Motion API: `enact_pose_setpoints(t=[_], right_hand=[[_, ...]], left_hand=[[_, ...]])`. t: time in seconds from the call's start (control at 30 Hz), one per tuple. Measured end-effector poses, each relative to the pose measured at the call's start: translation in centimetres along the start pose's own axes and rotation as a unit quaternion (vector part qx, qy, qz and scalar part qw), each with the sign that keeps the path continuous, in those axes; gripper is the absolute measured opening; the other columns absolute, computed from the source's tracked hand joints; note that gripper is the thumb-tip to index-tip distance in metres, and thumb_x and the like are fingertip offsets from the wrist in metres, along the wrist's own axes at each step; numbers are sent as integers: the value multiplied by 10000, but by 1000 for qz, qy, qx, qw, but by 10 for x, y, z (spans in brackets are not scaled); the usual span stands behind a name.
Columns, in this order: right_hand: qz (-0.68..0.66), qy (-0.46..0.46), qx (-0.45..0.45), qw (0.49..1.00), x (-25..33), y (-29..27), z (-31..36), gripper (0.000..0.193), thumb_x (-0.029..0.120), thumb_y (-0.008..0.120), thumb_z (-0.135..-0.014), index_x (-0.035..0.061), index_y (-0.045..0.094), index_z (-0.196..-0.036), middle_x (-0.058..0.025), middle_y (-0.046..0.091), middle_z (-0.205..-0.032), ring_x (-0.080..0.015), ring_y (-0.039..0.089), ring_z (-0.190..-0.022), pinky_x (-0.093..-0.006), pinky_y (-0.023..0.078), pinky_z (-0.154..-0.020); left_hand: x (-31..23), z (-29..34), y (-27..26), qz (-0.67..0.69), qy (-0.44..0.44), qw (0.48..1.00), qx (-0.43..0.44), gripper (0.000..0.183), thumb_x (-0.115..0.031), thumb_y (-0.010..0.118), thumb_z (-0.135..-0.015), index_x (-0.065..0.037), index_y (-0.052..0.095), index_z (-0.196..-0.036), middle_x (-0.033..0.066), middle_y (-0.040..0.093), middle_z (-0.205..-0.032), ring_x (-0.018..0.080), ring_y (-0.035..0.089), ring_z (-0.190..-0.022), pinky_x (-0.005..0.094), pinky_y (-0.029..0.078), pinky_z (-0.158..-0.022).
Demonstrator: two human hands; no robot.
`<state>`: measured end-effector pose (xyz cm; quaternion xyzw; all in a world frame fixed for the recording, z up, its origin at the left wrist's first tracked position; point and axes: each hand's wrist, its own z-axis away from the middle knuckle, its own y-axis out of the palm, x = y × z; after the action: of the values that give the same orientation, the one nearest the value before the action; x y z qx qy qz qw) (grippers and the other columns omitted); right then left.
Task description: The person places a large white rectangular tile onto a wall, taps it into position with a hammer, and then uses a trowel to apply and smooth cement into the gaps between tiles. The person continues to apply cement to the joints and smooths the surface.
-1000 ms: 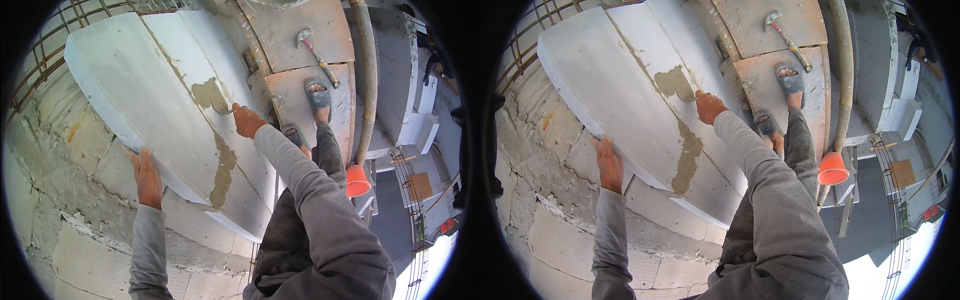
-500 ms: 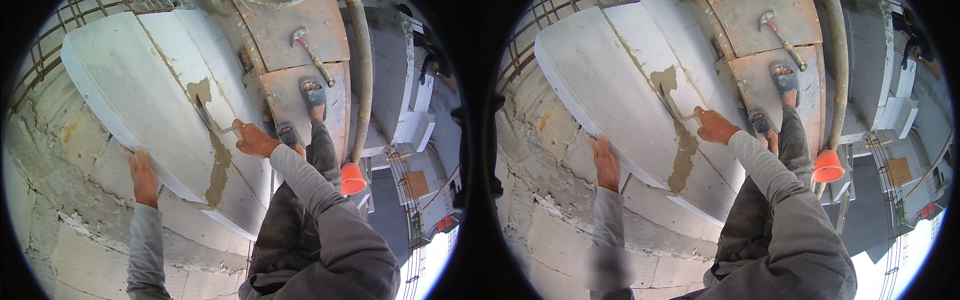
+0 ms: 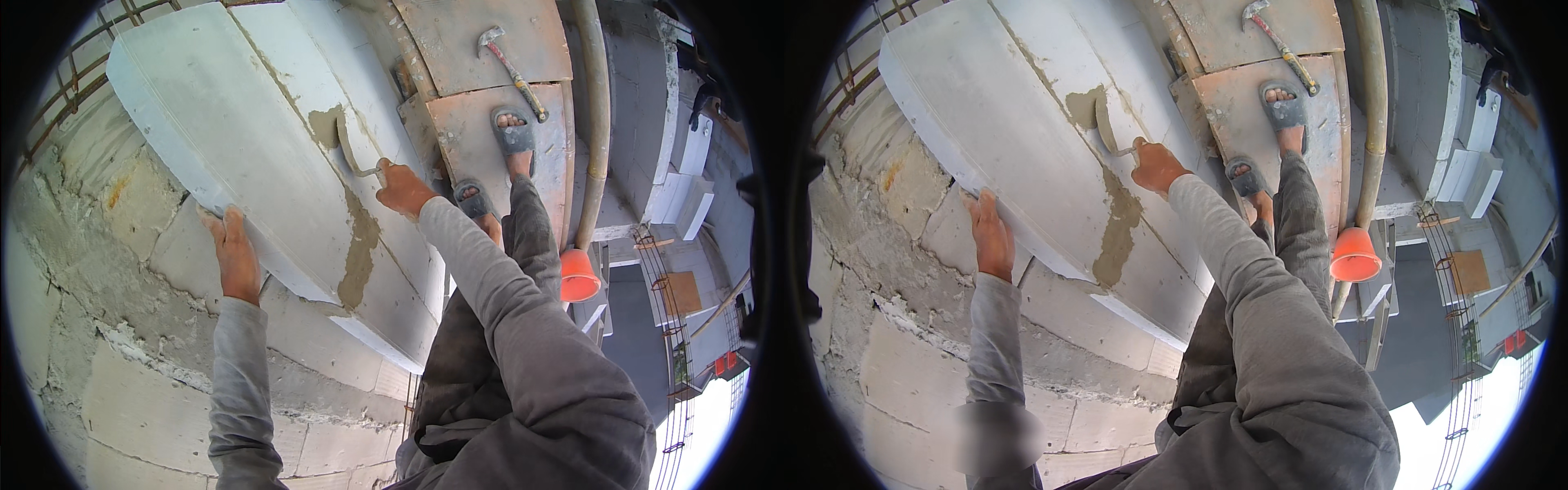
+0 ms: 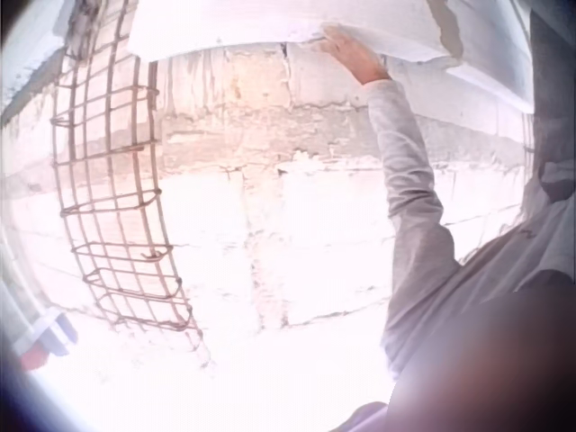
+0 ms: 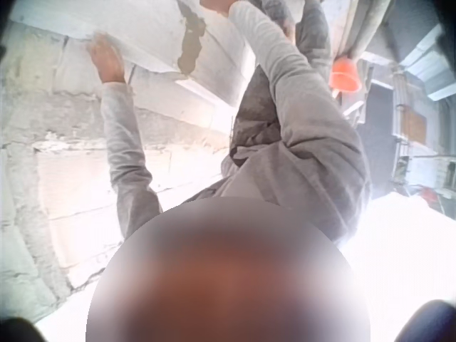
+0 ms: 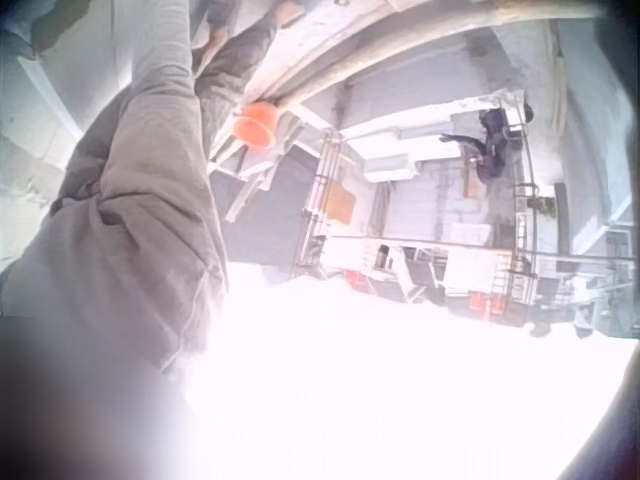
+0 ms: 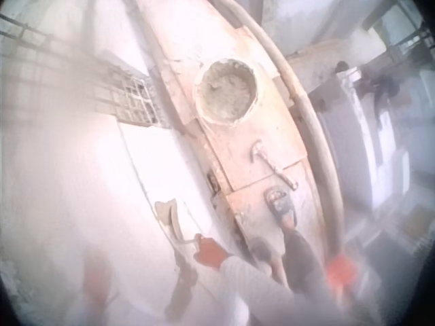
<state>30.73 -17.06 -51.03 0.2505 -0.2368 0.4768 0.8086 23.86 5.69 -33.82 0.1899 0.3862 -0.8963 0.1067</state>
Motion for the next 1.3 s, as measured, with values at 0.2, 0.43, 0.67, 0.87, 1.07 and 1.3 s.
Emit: enact_pose_setpoints(t=[0.2,0.43,0.67,0.87,1.07,1.3], right_hand=[[16,3,43,999,-18,20,27,482,115,610,-798,-28,385,-1199,-303,591,-791,-459,618,-818,-483,488,-743],[45,-74,48,995,6,39,75,497,75,599,-793,-13,396,-1239,-319,625,-960,-457,620,-956,-496,496,-866],[161,-64,-236,956,5,-148,9,443,147,619,-824,-41,399,-1160,-361,602,-1010,-509,597,-961,-514,483,-867],[342,-2,-329,881,62,-308,-103,489,134,587,-837,-49,426,-1261,-324,620,-1067,-448,610,-1043,-498,483,-909],[444,55,-220,867,93,-333,-163,287,89,563,-845,11,703,-1082,-187,667,-1166,-361,637,-1096,-453,508,-940],[183,16,-189,965,78,-324,-173,214,104,669,-779,-58,654,-919,-148,629,-677,-214,631,-565,-367,495,-455]], left_hand=[[0,-4,1,37,-7,999,-19,785,-344,501,-1007,45,49,-1518,161,210,-1564,243,237,-1422,352,163,-1182],[-10,4,4,0,-34,999,-22,802,-337,480,-1011,32,-13,-1524,175,101,-1597,259,165,-1458,364,126,-1193],[2,0,10,-23,17,999,-21,706,-280,384,-1030,53,-4,-1516,230,105,-1585,316,154,-1462,359,145,-1188],[21,2,0,33,-10,999,-4,723,-280,420,-1043,41,-17,-1521,191,103,-1595,262,160,-1454,348,148,-1186],[22,9,-1,-23,35,999,-17,719,-285,414,-1049,19,-29,-1528,176,75,-1603,250,155,-1456,337,138,-1184],[39,13,-10,-61,-3,998,-25,692,-243,390,-1049,12,-39,-1528,179,35,-1607,258,112,-1470,345,110,-1191]])
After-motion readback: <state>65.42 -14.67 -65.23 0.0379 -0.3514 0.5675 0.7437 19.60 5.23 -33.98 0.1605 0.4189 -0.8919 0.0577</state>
